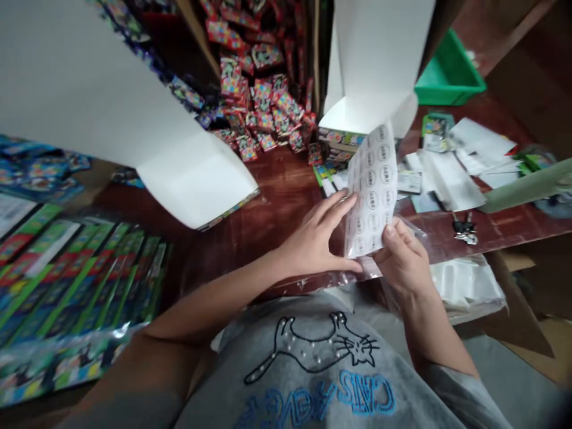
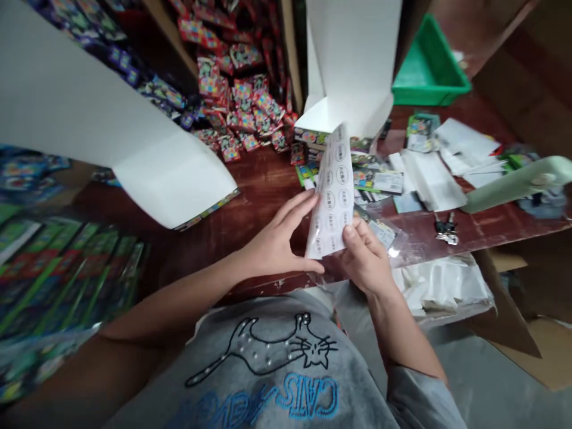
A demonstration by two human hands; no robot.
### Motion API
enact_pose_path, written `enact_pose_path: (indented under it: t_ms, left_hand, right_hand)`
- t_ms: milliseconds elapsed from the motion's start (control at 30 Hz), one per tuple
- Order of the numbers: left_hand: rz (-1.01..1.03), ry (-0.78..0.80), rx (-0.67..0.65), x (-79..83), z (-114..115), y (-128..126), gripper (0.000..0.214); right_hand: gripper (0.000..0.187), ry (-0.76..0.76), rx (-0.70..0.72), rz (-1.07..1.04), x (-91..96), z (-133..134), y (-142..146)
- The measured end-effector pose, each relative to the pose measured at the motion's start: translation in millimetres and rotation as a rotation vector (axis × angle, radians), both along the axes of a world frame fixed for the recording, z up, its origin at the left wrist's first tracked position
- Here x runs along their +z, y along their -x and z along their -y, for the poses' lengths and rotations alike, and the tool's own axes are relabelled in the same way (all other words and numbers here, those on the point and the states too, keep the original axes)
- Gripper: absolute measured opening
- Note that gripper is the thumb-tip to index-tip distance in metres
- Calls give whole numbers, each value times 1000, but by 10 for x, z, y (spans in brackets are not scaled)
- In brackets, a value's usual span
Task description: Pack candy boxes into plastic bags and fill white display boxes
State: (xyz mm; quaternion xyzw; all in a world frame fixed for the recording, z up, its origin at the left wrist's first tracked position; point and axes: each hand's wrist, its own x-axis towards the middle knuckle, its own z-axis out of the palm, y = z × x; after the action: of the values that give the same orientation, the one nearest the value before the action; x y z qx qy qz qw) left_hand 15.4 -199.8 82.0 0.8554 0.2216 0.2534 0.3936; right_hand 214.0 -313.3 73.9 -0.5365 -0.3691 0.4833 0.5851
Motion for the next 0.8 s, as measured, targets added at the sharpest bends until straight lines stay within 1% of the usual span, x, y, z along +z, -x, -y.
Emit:
enact_pose_path:
  t_ms: [33,100,133,167,200,267,333,367,400,433,467,500,533,567,600,633,667,700,733,800]
  left_hand:
    - [-37,17,31,-23,61,132,105]
    - [-142,12,98,-26,126,396,61]
    - [-199,-17,138,-3,144,529,45]
    - [-247,-63,185,40,162,660,35]
    - [-274,-121,235,102,185,787,30]
    - [-238,-214,340,268,257,1023,24]
    - [-130,-201,403,444,355,1229,19]
    - [-80,-161,425,514,403,1319,16]
    - [-49,-111,450,562,442,1395,14]
    - [-38,-52,471,581,467,1456,13]
    - [-32,16,485,567,474,1498,13]
    - [-24,97,494,516,462,1521,12]
    - [-10,195,498,430,430,1526,13]
    - [16,306,499,309,382,1519,16]
    - [60,419,502,161,325,1504,21]
    - [111,514,530,-6,264,1487,26]
    - [169,586,574,-181,206,1473,28]
    - [234,636,616,-350,154,1464,29]
    - [277,668,648,-504,113,1462,30]
    - [316,666,673,-735,59,1478,29]
  right_hand:
    - [35,28,63,-36,-25,-37,127]
    - [39,58,156,-62,-96,-109,286]
    - [39,58,181,-54,-131,-139,330]
    - [39,48,190,-32,-156,-161,361]
    - [38,32,185,0,-164,-172,385]
    - [34,9,169,89,-124,-166,429]
    - [36,-17,157,197,-21,-141,477]
    - [42,-57,141,259,39,-133,500]
    - [54,-110,131,333,94,-133,519]
    - [73,-170,132,411,136,-144,535]
    - [97,-222,157,482,158,-167,550]
    - [118,-252,217,528,153,-202,567]
    - [130,-247,304,536,117,-247,590]
    - [130,-213,387,497,50,-303,623]
    - [117,-165,440,418,-45,-364,667]
    - [97,-110,451,326,-163,-429,720]
    - [77,-51,428,243,-293,-495,779]
    - [61,2,377,183,-426,-559,835]
    - [52,38,322,152,-552,-621,884]
    - [45,51,261,165,-758,-736,938]
